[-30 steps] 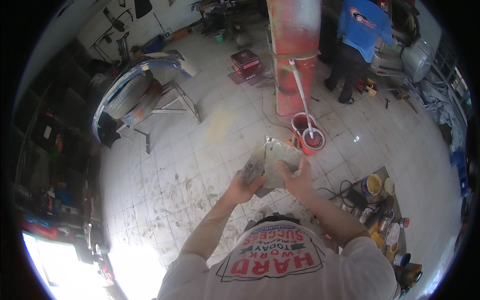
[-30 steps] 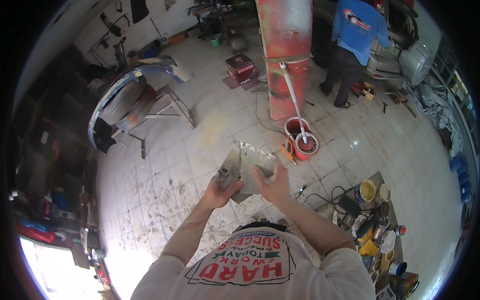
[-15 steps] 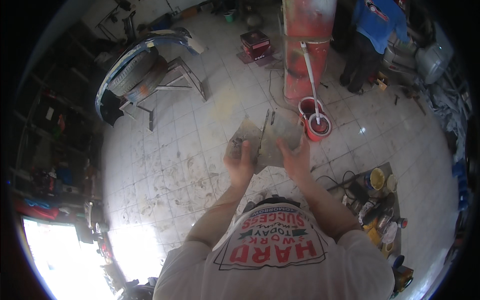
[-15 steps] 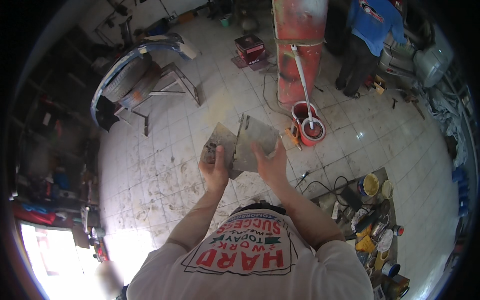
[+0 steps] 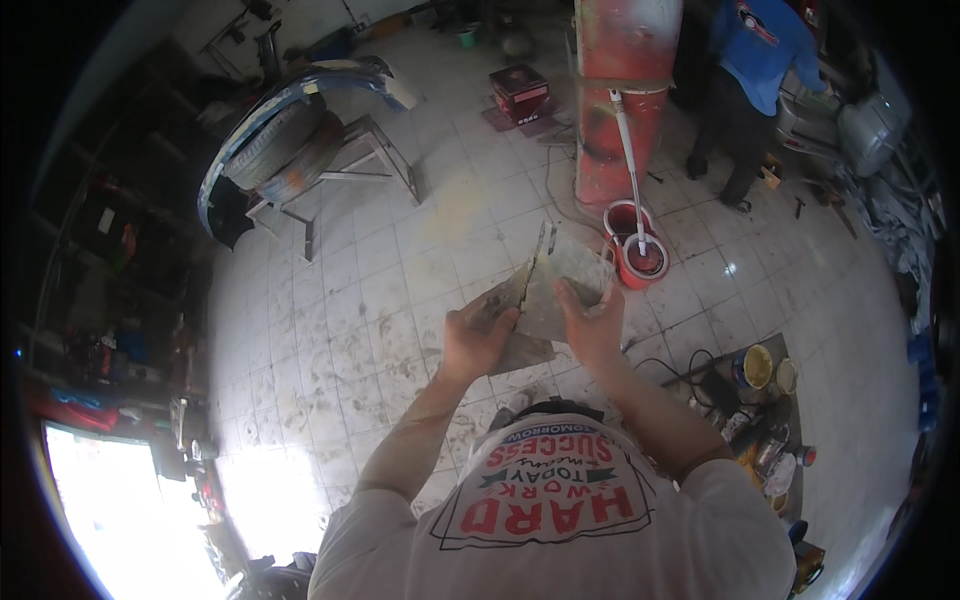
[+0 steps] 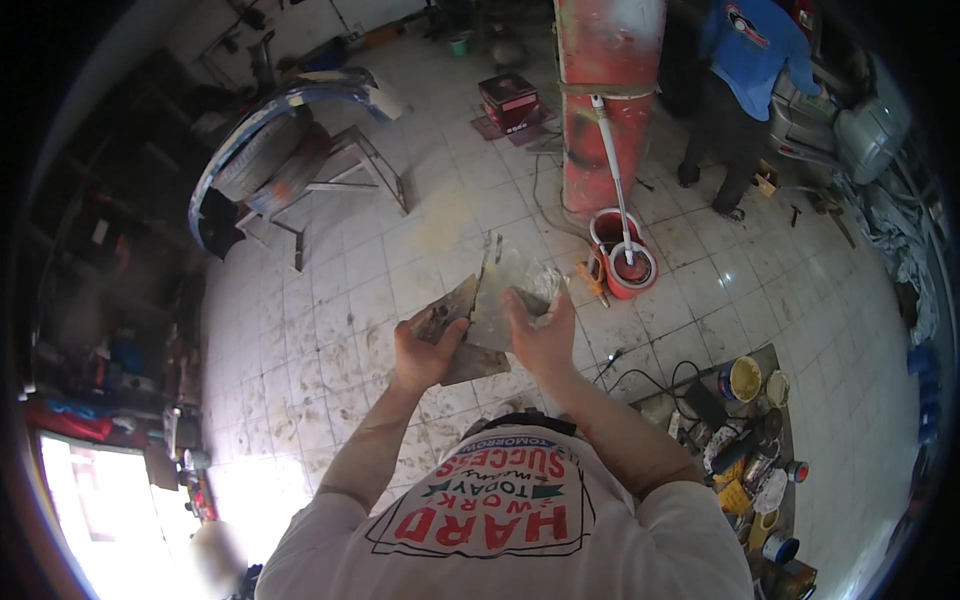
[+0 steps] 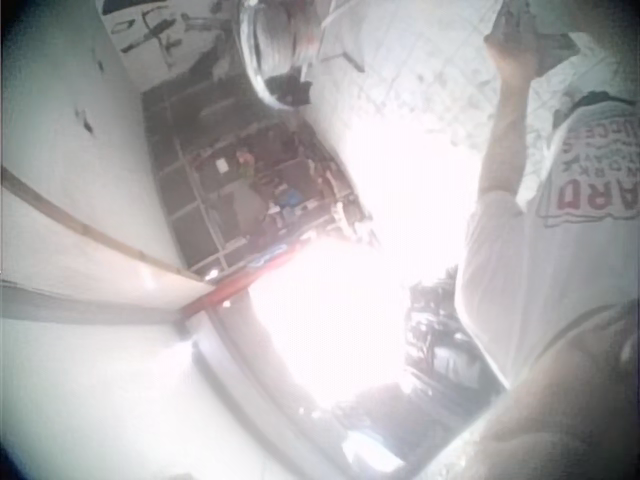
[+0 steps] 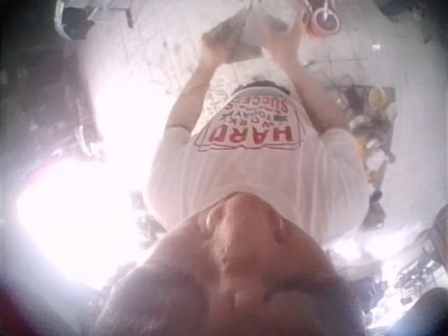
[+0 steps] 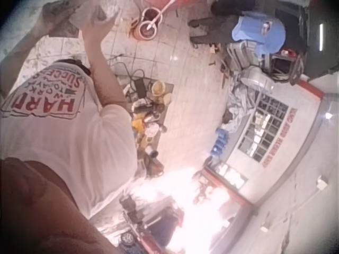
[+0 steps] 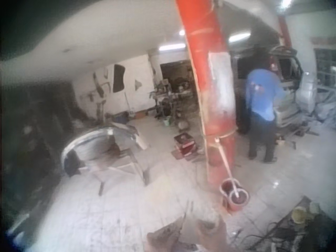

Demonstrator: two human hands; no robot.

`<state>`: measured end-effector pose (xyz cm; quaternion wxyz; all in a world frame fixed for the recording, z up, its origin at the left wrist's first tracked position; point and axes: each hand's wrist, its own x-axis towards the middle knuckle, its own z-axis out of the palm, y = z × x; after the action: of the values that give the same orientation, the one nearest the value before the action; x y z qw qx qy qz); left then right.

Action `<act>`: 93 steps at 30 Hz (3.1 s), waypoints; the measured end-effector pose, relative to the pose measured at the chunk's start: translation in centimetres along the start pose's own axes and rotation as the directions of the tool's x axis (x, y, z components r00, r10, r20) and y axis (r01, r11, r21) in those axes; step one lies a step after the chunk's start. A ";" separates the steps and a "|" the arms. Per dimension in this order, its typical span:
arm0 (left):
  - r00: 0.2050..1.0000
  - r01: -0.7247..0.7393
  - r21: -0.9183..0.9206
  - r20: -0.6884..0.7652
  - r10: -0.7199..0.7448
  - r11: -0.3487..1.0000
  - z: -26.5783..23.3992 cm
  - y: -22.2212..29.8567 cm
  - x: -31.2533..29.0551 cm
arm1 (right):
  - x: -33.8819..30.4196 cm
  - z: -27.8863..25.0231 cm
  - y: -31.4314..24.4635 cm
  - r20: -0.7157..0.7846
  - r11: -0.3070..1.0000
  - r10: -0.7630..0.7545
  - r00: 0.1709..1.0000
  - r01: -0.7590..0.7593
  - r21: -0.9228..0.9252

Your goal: The person scoops body filler from a container onto a spreader and applies it to a car bumper mounted on a stand. They repeatedly smooth and spread the filler across the bumper surface using the spreader.

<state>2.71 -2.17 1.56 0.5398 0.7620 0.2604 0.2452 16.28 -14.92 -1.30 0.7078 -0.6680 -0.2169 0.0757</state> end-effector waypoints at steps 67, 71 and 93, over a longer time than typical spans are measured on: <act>0.963 -0.008 0.211 0.267 -0.050 0.978 12.2 -20.2 12.8 | 0.0 -2.7 7.5 -0.537 0.842 0.272 0.799 -0.467 -0.270; 0.962 -0.004 0.342 0.257 -0.089 0.940 9.8 -23.5 14.8 | 5.3 -11.9 10.8 -0.687 0.931 0.258 0.679 -0.365 -0.011; 0.147 -0.421 -0.579 0.716 0.682 0.698 31.9 -3.1 20.8 | 16.2 -20.0 18.8 -0.106 0.222 0.669 0.736 -0.062 0.973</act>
<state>38.68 -9.73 -8.90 0.5457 0.7325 -0.4069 0.0036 42.40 -24.94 -16.64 0.9413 -0.1603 0.2375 0.1784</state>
